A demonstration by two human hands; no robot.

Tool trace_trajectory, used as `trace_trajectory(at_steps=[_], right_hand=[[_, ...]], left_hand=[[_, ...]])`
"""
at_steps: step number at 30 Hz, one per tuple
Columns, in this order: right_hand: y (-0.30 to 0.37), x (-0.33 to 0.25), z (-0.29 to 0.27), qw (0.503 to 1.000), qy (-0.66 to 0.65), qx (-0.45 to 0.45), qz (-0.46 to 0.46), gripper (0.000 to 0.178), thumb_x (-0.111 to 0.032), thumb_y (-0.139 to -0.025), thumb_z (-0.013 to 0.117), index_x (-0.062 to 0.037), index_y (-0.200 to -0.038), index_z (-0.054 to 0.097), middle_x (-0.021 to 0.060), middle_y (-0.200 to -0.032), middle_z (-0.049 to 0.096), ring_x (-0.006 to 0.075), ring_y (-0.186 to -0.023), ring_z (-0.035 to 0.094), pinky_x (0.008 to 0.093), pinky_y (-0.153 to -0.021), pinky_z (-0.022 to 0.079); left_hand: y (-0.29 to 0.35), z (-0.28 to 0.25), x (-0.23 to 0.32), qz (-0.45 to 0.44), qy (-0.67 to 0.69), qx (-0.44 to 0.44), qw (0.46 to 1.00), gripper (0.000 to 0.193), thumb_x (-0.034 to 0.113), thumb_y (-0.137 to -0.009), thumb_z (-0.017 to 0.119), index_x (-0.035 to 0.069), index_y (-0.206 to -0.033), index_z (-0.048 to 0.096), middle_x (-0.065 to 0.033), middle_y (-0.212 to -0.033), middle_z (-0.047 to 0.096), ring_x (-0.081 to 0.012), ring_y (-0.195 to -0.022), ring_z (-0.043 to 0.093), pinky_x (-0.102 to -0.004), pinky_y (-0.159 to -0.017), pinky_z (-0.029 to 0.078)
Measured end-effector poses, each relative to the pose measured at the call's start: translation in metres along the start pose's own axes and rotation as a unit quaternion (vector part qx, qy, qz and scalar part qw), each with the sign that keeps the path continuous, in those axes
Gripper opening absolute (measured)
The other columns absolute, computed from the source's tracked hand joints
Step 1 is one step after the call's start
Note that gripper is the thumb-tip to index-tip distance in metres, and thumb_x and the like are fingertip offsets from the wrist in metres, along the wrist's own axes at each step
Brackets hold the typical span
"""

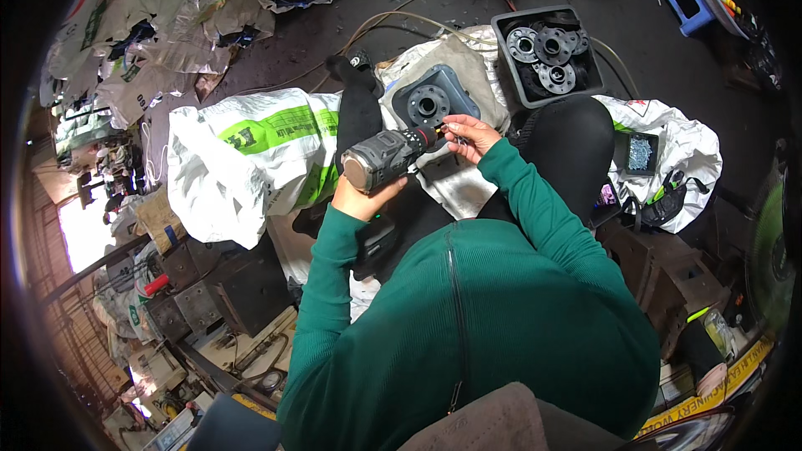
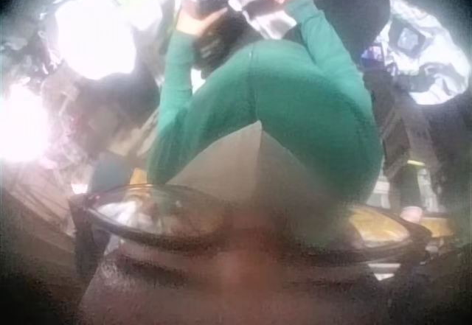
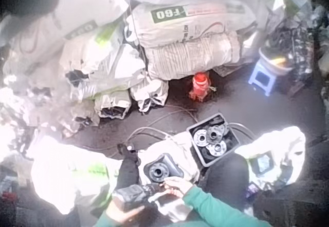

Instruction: The person sits on the floor and uses a cordless drill to fasten screws into a black metal housing. They repeatedly pick up screws from a nearby tray and insert them into the housing, tightening each one before moving to the next.

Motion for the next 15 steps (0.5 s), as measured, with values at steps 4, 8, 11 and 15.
trace_trajectory(at_steps=[4,8,11,15], right_hand=[[-0.002,0.013,0.003,1.0,-0.005,-0.015,0.008,0.02,-0.008,-0.087,0.057,-0.0043,-0.106,0.057,0.0042,-0.093,0.061,0.0092,-0.08,0.061,0.0188,-0.064,0.053],[-0.005,0.006,-0.006,0.999,0.002,-0.041,0.001,0.021,-0.008,-0.087,0.058,-0.0049,-0.108,0.056,0.0037,-0.093,0.061,0.0078,-0.078,0.059,0.0174,-0.062,0.051],[-0.008,0.005,-0.007,1.0,0.014,-0.024,0.008,0.023,-0.009,-0.087,0.058,-0.0054,-0.109,0.055,0.0029,-0.092,0.061,0.0076,-0.078,0.059,0.0169,-0.062,0.05],[-0.006,0.002,-0.007,0.999,0.041,-0.03,0.01,0.021,-0.01,-0.086,0.059,-0.0055,-0.106,0.056,0.0022,-0.09,0.06,0.0063,-0.075,0.057,0.0164,-0.059,0.049]], left_hand=[[0.01,-0.013,-0.003,-0.036,0.048,-0.004,0.998,0.046,0.021,-0.069,0.077,0.002,-0.106,0.058,-0.0068,-0.096,0.063,-0.0152,-0.086,0.059,-0.0299,-0.077,0.048],[0.001,-0.011,-0.006,-0.043,0.065,-0.013,0.997,0.043,0.021,-0.069,0.077,0.002,-0.103,0.058,-0.0045,-0.091,0.062,-0.0124,-0.08,0.057,-0.0284,-0.072,0.047],[-0.001,-0.012,-0.005,-0.021,0.054,-0.005,0.998,0.041,0.02,-0.07,0.076,0.002,-0.102,0.058,-0.0027,-0.085,0.061,-0.011,-0.073,0.055,-0.0275,-0.065,0.047],[-0.004,-0.013,-0.005,-0.007,0.059,-0.013,0.998,0.039,0.019,-0.07,0.076,0.002,-0.1,0.058,-0.0017,-0.08,0.06,-0.0098,-0.068,0.055,-0.0264,-0.059,0.046]])
Point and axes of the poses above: each hand's wrist, its own y-axis away from the middle knuckle, its own z-axis out of the palm, x = y × z, the point moved 1 cm from there along -y, towards the middle knuckle
